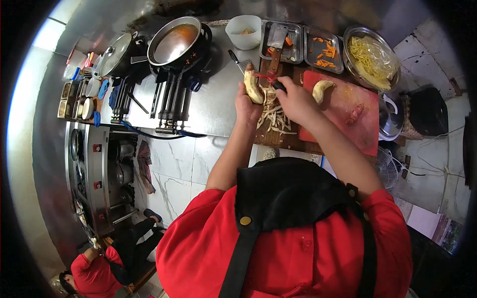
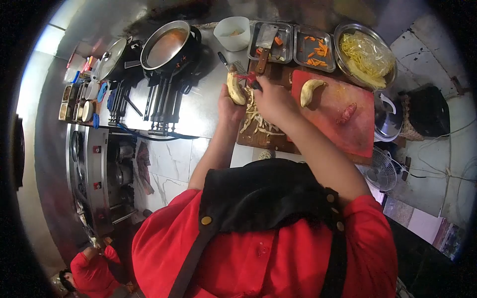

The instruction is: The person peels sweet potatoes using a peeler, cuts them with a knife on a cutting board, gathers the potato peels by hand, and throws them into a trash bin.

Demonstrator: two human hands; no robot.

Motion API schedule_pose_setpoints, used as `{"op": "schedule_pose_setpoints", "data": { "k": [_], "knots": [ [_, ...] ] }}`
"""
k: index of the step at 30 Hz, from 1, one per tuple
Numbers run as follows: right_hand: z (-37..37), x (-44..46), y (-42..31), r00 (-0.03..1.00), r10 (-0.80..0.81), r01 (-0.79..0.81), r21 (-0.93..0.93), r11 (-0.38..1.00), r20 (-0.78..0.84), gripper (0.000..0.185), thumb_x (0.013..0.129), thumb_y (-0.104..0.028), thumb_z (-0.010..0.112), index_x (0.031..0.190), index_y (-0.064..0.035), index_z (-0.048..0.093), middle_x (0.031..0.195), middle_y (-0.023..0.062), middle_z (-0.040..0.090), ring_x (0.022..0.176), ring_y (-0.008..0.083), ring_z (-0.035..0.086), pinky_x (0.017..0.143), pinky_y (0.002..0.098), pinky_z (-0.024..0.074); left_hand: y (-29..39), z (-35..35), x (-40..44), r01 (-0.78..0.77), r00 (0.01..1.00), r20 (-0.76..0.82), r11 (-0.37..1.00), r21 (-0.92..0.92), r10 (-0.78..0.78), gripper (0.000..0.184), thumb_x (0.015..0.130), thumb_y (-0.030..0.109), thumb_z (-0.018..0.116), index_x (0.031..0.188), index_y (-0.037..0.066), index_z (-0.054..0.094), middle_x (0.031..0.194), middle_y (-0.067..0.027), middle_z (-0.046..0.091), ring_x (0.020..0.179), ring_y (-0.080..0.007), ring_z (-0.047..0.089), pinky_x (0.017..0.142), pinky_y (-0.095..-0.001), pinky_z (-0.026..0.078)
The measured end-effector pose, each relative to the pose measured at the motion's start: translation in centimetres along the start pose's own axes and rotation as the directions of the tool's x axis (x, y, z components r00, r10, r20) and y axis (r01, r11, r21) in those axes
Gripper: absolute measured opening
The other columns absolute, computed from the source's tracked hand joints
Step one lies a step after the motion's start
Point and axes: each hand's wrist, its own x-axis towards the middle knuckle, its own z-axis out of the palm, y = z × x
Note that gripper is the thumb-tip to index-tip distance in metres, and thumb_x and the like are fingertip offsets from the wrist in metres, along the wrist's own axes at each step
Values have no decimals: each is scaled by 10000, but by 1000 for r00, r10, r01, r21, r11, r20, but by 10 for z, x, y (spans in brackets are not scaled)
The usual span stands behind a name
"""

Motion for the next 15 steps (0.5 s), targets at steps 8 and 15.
{"op": "schedule_pose_setpoints", "data": {
  "k": [8, 15],
  "knots": [
    [32, -24, 18, 984, -132, 143, -88, 986, 115, 370, 885, -200, 474, 1228, -76, 411, 852, 258, 615, 823, 440, 590, 710, 524, 462, -3, 1, -7, -48, 997, -47, 988, 146, 55, 463, 984, 401, 293, 1182, 13, 451, 1062, -161, 562, 968, -299, 576, 911, -437, 443],
    [43, -50, 23, 971, -24, 27, -8, 1000, 238, 348, 887, -212, 478, 1190, -53, 419, 910, 274, 605, 867, 441, 585, 745, 515, 457, -2, -53, 34, -68, 983, -166, 997, 32, 72, 493, 981, 436, 242, 1148, 31, 466, 987, -162, 561, 877, -322, 568, 802, -502, 484]
  ]
}}
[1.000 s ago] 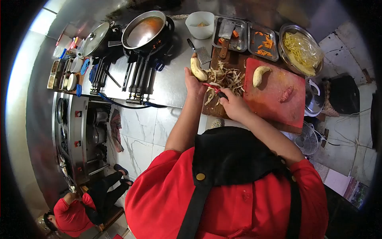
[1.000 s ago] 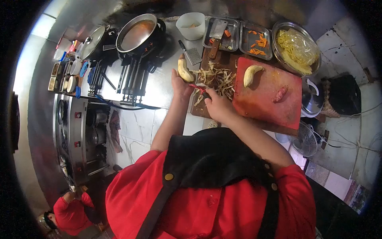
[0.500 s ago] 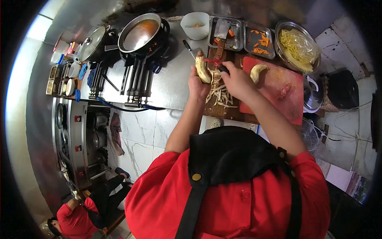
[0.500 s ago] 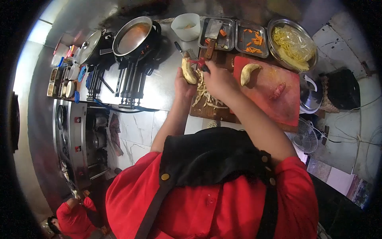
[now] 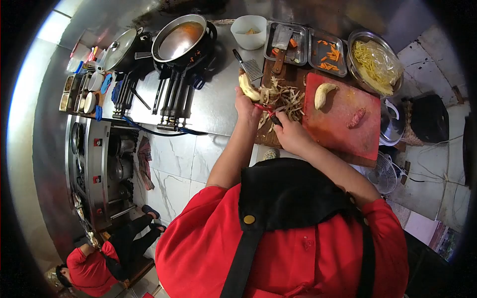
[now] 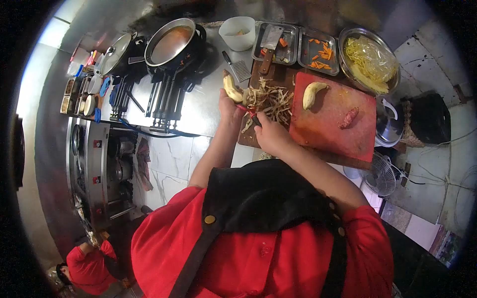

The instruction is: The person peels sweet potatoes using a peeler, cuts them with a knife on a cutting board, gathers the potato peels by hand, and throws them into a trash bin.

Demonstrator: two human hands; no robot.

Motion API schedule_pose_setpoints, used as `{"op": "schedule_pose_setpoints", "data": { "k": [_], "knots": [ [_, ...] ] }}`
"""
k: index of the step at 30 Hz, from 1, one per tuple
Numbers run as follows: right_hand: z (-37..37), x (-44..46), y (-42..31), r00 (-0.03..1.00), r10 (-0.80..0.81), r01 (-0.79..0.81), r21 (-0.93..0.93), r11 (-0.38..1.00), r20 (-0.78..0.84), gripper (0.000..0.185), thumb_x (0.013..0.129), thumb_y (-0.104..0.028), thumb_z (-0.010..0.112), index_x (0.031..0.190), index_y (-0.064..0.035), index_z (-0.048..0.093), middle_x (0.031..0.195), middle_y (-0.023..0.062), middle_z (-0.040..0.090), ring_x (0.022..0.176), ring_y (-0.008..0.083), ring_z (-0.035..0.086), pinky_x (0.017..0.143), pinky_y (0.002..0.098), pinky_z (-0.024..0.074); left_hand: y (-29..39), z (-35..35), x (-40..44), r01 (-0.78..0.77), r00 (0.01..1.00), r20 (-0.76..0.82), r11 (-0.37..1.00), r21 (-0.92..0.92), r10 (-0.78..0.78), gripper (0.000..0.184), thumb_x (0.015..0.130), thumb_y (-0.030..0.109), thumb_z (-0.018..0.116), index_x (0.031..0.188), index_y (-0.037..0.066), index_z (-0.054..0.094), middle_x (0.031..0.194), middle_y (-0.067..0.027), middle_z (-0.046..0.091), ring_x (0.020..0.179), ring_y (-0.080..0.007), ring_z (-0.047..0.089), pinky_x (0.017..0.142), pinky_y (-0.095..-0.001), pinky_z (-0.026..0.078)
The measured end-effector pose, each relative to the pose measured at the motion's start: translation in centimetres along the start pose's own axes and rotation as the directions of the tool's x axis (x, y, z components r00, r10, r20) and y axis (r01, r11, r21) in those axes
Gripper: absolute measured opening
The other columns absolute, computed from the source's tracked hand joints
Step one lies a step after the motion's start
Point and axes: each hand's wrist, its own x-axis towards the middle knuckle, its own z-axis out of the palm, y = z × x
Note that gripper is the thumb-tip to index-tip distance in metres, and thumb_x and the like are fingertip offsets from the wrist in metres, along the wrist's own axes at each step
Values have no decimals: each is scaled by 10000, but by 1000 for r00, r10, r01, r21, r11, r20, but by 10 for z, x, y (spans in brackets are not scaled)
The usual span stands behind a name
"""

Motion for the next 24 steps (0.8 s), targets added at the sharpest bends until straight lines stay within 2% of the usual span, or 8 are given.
{"op": "schedule_pose_setpoints", "data": {
  "k": [2, 5, 7, 10, 13, 15, 16, 24],
  "knots": [
    [3, 6, 10, 1000, 3, -2, 70, 998, -9, 350, 884, -225, 492, 1190, -69, 432, 922, 268, 607, 880, 436, 584, 754, 501, 458, 4, -2, 8, -7, 998, 57, 995, -104, 13, 518, 975, 454, 241, 1120, 7, 457, 929, -145, 539, 794, -280, 556, 721, -408, 525],
    [-6, 10, 27, 999, -13, 20, 157, 987, -45, 360, 876, -264, 517, 1200, -115, 469, 959, 239, 617, 917, 410, 588, 777, 461, 461, 10, 15, -5, 13, 999, 44, 986, -166, -6, 520, 972, 459, 254, 1115, 3, 459, 896, -147, 540, 766, -265, 554, 679, -349, 522],
    [-25, 10, 27, 998, 59, -60, 197, 978, 11, 379, 873, -269, 514, 1217, -116, 473, 981, 226, 619, 928, 395, 591, 780, 451, 463, 15, 15, -6, 35, 998, 50, 982, -184, -26, 481, 973, 436, 280, 1097, 15, 478, 875, -139, 547, 760, -254, 556, 686, -356, 522],
    [-39, 16, 13, 990, 11, 10, 155, 988, -140, 388, 868, -264, 516, 1227, -123, 472, 972, 222, 622, 917, 387, 597, 766, 450, 467, 11, 13, -7, 100, 965, 248, 995, -26, -90, 418, 971, 406, 328, 1073, 46, 513, 888, -105, 567, 797, -237, 573, 718, -378, 517],
    [-34, 33, -2, 975, -42, 62, 84, 995, -219, 405, 877, -251, 498, 1249, -103, 443, 948, 227, 624, 875, 397, 601, 746, 470, 474, 1, 46, -30, 142, 983, 122, 988, -59, -134, 472, 968, 452, 310, 1136, 55, 505, 972, -106, 586, 849, -262, 590, 769, -420, 502],
    [-22, 41, -10, 972, -70, 59, -53, 997, -223, 392, 886, -221, 501, 1253, -112, 416, 1015, 235, 602, 917, 405, 585, 764, 471, 472, -2, 51, -26, 111, 976, 190, 993, -35, -103, 485, 963, 460, 327, 1163, 51, 491, 995, -122, 586, 909, -284, 584, 825, -428, 482],
    [-3, 43, 1, 905, -265, 262, -54, 963, -332, 401, 891, -203, 485, 1265, -97, 386, 965, 237, 613, 889, 422, 584, 741, 503, 469, 2, 48, -21, 74, 979, 189, 997, 12, -75, 477, 963, 454, 335, 1167, 51, 489, 995, -127, 585, 905, -290, 583, 824, -434, 482],
    [-8, 15, -1, 976, -152, 139, -92, 986, -154, 396, 888, -188, 483, 1254, -88, 370, 850, 270, 609, 802, 440, 593, 681, 520, 462, 2, 52, -30, -19, 998, 60, 1000, -9, 20, 424, 949, 456, 385, 1072, 73, 517, 854, -100, 570, 723, -276, 569, 678, -450, 496]
  ]
}}
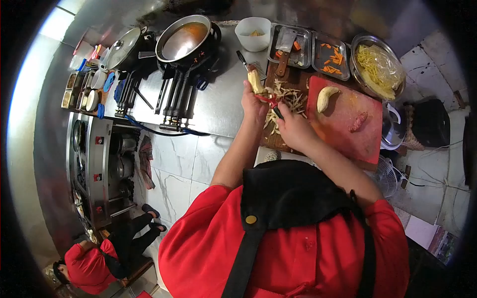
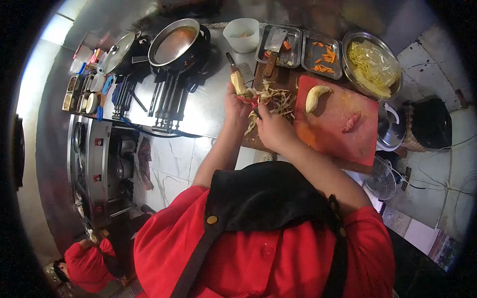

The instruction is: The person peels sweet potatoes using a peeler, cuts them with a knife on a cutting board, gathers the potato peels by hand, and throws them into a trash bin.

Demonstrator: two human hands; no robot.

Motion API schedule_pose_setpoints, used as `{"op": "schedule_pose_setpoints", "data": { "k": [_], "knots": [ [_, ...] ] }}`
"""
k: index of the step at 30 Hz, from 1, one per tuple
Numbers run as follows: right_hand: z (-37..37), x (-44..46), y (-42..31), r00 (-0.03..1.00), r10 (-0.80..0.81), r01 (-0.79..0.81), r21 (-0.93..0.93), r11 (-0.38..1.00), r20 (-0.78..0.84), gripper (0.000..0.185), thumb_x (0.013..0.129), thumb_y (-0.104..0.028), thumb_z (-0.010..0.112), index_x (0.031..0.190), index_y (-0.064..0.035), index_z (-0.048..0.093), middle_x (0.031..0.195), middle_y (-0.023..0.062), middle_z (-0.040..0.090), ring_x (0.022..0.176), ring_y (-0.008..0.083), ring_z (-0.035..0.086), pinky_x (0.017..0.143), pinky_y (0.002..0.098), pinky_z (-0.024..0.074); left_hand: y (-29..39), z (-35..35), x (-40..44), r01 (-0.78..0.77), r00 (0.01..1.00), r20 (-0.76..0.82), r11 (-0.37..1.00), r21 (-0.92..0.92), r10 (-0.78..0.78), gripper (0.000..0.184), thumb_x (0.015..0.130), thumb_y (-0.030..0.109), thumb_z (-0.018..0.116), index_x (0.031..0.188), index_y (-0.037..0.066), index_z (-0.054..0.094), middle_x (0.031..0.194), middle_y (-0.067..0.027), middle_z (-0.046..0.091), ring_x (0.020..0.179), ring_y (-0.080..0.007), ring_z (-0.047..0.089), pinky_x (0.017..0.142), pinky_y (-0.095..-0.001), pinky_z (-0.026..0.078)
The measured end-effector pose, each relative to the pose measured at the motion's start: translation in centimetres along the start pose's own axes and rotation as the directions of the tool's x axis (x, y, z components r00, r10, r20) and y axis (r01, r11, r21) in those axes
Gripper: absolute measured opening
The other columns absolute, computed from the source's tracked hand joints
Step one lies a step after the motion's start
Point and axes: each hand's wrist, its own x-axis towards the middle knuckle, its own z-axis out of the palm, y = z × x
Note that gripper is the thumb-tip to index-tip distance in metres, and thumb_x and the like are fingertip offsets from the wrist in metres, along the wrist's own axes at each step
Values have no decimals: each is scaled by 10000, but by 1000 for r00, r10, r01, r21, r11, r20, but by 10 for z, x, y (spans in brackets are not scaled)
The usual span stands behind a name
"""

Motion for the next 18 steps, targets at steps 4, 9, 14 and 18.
{"op": "schedule_pose_setpoints", "data": {
  "k": [4, 9, 14, 18],
  "knots": [
    [7, -9, 5, 986, 86, -97, 72, 993, 141, 384, 885, -196, 502, 1244, -105, 401, 861, 251, 610, 807, 403, 600, 670, 471, 470, 5, -24, 17, -30, 994, -102, 999, 22, 32, 437, 946, 470, 386, 1061, 75, 534, 826, -84, 576, 695, -267, 576, 643, -446, 504],
    [14, -2, 33, 976, 116, -179, 379, 908, 182, 383, 890, -256, 511, 1222, -77, 446, 1018, 245, 602, 958, 382, 587, 801, 433, 459, 19, -32, 18, -14, 1000, -14, 992, -122, 12, 395, 949, 456, 380, 1029, 100, 531, 804, -79, 573, 691, -234, 572, 647, -373, 513],
    [-8, 13, 21, 971, 239, -226, 435, 872, 25, 371, 891, -292, 515, 1200, -91, 475, 956, 205, 620, 915, 362, 603, 781, 416, 463, 14, -29, 19, 63, 998, 30, 996, -67, -61, 395, 955, 431, 380, 1055, 74, 517, 861, -96, 569, 766, -239, 574, 704, -349, 512],
    [-2, 21, 9, 984, 165, -138, 283, 949, -74, 369, 902, -268, 487, 1232, -113, 427, 888, 237, 615, 850, 413, 601, 719, 471, 468, 0, -13, 11, 62, 994, 96, 996, -63, -56, 435, 967, 440, 329, 1089, 55, 491, 870, -103, 572, 797, -259, 586, 758, -414, 512]
  ]
}}
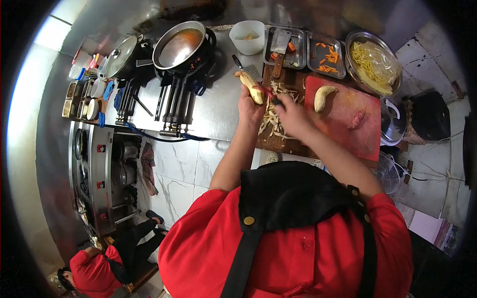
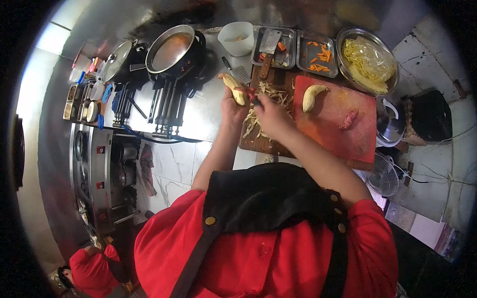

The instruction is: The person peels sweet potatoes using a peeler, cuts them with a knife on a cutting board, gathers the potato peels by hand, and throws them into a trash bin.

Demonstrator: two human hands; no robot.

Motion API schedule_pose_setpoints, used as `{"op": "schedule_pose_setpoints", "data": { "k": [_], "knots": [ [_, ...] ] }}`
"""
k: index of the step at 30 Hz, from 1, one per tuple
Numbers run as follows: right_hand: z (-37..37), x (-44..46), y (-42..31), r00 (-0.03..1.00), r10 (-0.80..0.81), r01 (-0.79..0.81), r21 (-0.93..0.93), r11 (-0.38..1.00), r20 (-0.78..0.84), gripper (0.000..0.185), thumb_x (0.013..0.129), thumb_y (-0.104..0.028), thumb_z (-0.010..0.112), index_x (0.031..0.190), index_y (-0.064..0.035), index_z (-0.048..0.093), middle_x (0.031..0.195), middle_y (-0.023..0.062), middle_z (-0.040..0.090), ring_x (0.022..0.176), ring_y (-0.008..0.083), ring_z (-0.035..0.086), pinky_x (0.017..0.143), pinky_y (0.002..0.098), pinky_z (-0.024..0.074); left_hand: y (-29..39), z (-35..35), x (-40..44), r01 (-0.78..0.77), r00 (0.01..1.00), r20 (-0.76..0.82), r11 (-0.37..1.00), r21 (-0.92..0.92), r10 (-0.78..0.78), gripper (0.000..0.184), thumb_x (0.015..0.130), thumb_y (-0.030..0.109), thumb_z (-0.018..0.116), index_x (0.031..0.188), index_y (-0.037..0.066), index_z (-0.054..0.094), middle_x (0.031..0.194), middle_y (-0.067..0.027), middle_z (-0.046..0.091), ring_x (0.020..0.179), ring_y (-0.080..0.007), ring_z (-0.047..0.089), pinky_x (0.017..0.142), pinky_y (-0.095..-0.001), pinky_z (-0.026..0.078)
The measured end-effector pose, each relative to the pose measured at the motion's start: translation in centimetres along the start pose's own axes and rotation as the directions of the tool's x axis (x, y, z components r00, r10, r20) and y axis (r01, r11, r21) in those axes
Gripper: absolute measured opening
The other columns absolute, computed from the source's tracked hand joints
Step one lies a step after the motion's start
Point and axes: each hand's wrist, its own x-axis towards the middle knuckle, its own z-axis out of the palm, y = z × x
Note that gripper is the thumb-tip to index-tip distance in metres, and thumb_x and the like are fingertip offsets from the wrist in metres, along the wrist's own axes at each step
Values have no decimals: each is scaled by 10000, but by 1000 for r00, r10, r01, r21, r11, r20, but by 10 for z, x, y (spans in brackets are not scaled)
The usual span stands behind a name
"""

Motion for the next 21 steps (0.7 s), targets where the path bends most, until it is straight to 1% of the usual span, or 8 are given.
{"op": "schedule_pose_setpoints", "data": {
  "k": [1, 2, 5, 10, 13, 15, 18, 21],
  "knots": [
    [6, -5, -4, 995, 60, -52, -93, 994, 85, 361, 910, -244, 478, 1237, -107, 409, 946, 253, 608, 901, 419, 591, 739, 472, 465, -1, 0, 1, -60, 998, 5, 995, 82, 60, 437, 971, 434, 318, 1096, 50, 488, 873, -108, 573, 801, -272, 586, 776, -434, 506],
    [19, -13, 4, 999, -47, 48, -148, 988, 12, 386, 903, -216, 467, 1254, -90, 370, 901, 275, 604, 863, 446, 582, 729, 511, 459, 1, 0, 2, -64, 998, 5, 995, 81, 63, 437, 971, 434, 318, 1096, 50, 488, 873, -108, 573, 801, -272, 586, 776, -434, 506],
    [18, -28, -1, 992, -45, 57, -102, 993, 119, 401, 897, -210, 474, 1258, -79, 357, 843, 285, 601, 826, 464, 579, 713, 530, 455, 8, 2, 2, -67, 987, -134, 987, 146, 87, 446, 972, 441, 303, 1091, 44, 468, 848, -129, 565, 755, -286, 577, 746, -459, 509],
    [9, -31, -9, 977, 18, 15, -155, 988, 213, 404, 898, -224, 488, 1260, -90, 372, 820, 269, 608, 804, 450, 591, 697, 513, 462, 12, 18, -2, -208, 941, -285, 977, -53, 185, 454, 972, 436, 310, 1040, 13, 460, 819, -145, 554, 693, -278, 567, 708, -407, 536],
    [10, -29, 4, 981, -4, 10, -30, 999, 192, 389, 900, -242, 500, 1244, -85, 405, 851, 248, 617, 815, 424, 605, 692, 485, 471, 12, 17, -3, -192, 946, -279, 979, -66, 166, 384, 943, 416, 431, 997, 37, 464, 845, -120, 526, 714, -246, 564, 659, -338, 544],
    [12, -29, 8, 996, -73, 72, 15, 997, 51, 366, 903, -274, 479, 1205, -81, 406, 789, 229, 619, 794, 421, 602, 683, 496, 464, 17, 14, 2, -159, 966, -227, 976, -146, 123, 375, 936, 399, 459, 1027, 35, 441, 876, -120, 518, 705, -242, 556, 660, -317, 543],
    [6, -22, -1, 973, -193, 202, 62, 977, -130, 369, 907, -271, 468, 1226, -98, 400, 805, 239, 618, 795, 426, 603, 686, 509, 460, 18, 14, 8, -130, 954, -288, 977, -169, 77, 329, 933, 355, 481, 998, 34, 447, 820, -112, 524, 667, -230, 543, 645, -328, 535],
    [18, -16, -2, 997, -76, 76, -52, 996, 4, 377, 909, -226, 485, 1255, -99, 405, 902, 252, 613, 822, 421, 605, 706, 468, 474, 12, 29, 0, -54, 959, -282, 991, -119, 18, 302, 923, 342, 499, 954, 46, 447, 788, -95, 525, 645, -220, 539, 615, -340, 525]
  ]
}}
